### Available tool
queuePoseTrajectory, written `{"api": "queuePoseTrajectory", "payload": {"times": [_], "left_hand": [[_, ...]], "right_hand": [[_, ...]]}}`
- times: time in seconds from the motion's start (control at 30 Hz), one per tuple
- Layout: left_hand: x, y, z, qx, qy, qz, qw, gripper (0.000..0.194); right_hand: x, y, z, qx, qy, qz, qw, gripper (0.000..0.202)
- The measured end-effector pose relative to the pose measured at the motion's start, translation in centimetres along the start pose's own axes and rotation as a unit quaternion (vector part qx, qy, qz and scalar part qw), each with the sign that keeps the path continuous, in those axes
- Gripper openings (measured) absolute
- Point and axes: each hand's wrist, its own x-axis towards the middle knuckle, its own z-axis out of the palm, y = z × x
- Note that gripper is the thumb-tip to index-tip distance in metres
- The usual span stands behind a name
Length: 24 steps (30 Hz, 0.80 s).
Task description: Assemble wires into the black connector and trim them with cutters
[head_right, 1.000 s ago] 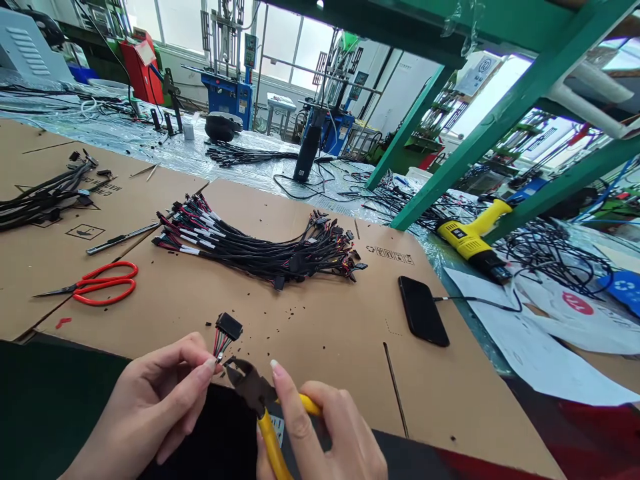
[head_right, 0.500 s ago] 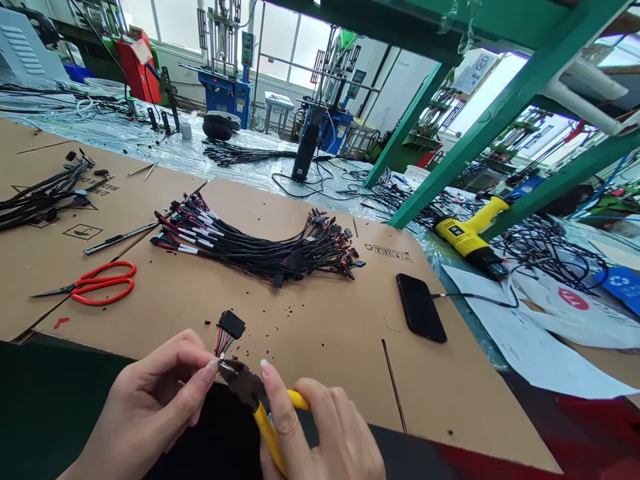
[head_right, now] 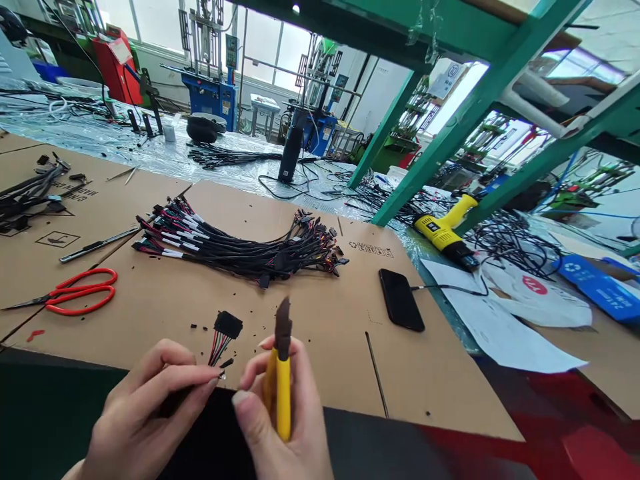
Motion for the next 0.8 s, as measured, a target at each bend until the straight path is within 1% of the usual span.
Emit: {"api": "queuePoseTrajectory", "payload": {"times": [0.07,0.13,0.23,0.33,0.4,0.47,0.53,0.57,0.6,0.63,0.67,0.7,0.73,0.77,0.8], "left_hand": [[-0.4,0.1,0.2,0.038,0.011,0.05,0.998,0.022],[-0.6,0.2,0.2,0.075,0.016,0.071,0.994,0.022],[-0.9,0.3,0.0,0.117,0.01,0.088,0.989,0.024],[-1.0,0.2,0.1,0.116,0.008,0.089,0.989,0.026],[-1.0,0.1,0.2,0.107,0.019,0.082,0.991,0.027],[-0.9,-0.1,0.2,0.091,0.024,0.068,0.993,0.027],[-0.7,-0.2,0.2,0.045,0.01,0.029,0.998,0.026],[-0.5,-0.2,0.1,0.002,-0.01,-0.01,1.0,0.025],[-0.4,-0.2,0.0,-0.059,-0.039,-0.065,0.995,0.022],[-0.2,-0.1,-0.2,-0.133,-0.073,-0.136,0.979,0.018],[0.1,0.0,-0.3,-0.212,-0.109,-0.211,0.948,0.014],[0.3,0.1,-0.5,-0.286,-0.138,-0.281,0.906,0.013],[0.6,0.3,-0.6,-0.348,-0.155,-0.336,0.861,0.014],[0.8,0.4,-0.6,-0.393,-0.161,-0.375,0.824,0.018],[1.0,0.5,-0.7,-0.422,-0.16,-0.395,0.8,0.021]], "right_hand": [[0.2,-0.1,0.7,0.045,-0.021,0.011,0.999,0.04],[0.4,-0.1,1.1,0.047,-0.01,0.002,0.999,0.037],[0.4,-0.1,1.2,0.033,-0.003,-0.021,0.999,0.029],[0.4,-0.1,0.9,0.003,-0.014,-0.034,0.999,0.026],[0.5,-0.1,0.6,-0.025,-0.022,-0.051,0.998,0.024],[0.6,0.0,0.3,-0.051,-0.039,-0.076,0.995,0.022],[0.8,0.2,0.2,-0.066,-0.063,-0.099,0.991,0.02],[0.9,0.2,0.1,-0.067,-0.067,-0.107,0.99,0.019],[1.0,0.3,0.1,-0.063,-0.068,-0.112,0.989,0.018],[1.0,0.3,0.0,-0.057,-0.069,-0.116,0.989,0.017],[1.1,0.3,0.0,-0.049,-0.072,-0.121,0.989,0.016],[1.2,0.2,0.0,-0.046,-0.085,-0.127,0.987,0.015],[1.3,0.2,-0.1,-0.049,-0.108,-0.134,0.984,0.015],[1.3,0.2,-0.2,-0.057,-0.133,-0.14,0.979,0.015],[1.4,0.2,-0.3,-0.069,-0.149,-0.144,0.976,0.015]]}}
